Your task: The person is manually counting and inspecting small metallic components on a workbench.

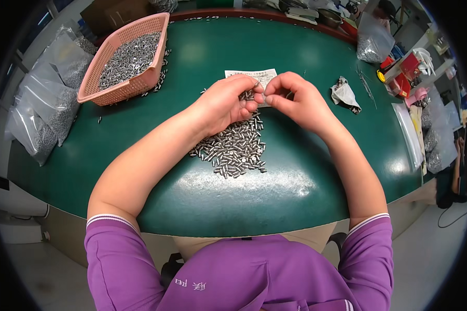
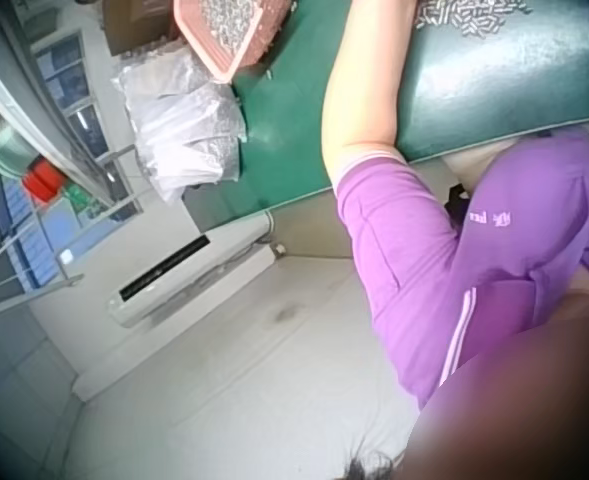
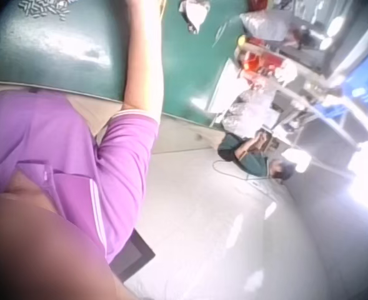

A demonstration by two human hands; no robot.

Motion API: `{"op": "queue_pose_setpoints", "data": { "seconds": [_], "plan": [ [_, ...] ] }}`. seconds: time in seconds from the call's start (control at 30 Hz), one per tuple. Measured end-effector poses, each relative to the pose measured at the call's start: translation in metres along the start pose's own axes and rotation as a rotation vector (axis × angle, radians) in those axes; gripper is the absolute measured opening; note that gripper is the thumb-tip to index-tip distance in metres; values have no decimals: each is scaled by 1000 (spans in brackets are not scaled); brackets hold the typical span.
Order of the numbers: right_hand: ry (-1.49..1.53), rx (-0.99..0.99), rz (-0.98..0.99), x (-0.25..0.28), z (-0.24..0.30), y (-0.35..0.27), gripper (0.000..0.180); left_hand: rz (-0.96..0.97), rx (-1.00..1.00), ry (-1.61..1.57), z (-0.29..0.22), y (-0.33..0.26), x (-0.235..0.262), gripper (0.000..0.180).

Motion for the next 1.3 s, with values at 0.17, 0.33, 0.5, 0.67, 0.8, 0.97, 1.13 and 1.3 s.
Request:
{"op": "queue_pose_setpoints", "data": {
  "seconds": [0.17, 0.33, 0.5, 0.67, 0.8, 0.97, 1.13, 1.3],
  "plan": [
    [-237, 184, 223, -23, 17, -9, 11, -15, 23, -97, -2, -2, 0, 22],
    [-322, 221, 209, -25, 18, -10, 13, -32, 14, -97, 0, 0, 1, 21],
    [-374, 310, 179, -26, 22, -11, 14, -28, 2, -56, -2, -1, 1, 20],
    [-448, 320, 189, -28, 25, -11, 11, -48, 10, -101, 0, 0, 3, 18],
    [-486, 339, 195, -31, 24, -11, 9, -51, 25, -104, 1, 1, 5, 18],
    [-374, 297, 228, -29, 22, -12, 11, 8, 16, -72, -1, -1, 1, 14],
    [-376, 305, 227, -29, 19, -15, 11, 10, 23, -79, -2, -6, -7, 14],
    [-400, 340, 189, -28, 16, -12, 10, -84, 7, -36, -14, -24, -1, 14]
  ]
}}
Point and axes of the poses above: each hand's wrist, its own y-axis towards the middle knuckle, its own x-axis out of the back of the hand, z = x × y, the point moved 9 cm from there along y, towards the middle knuckle, and after that the axes turned 4 degrees about x, right-handed, at the moved point
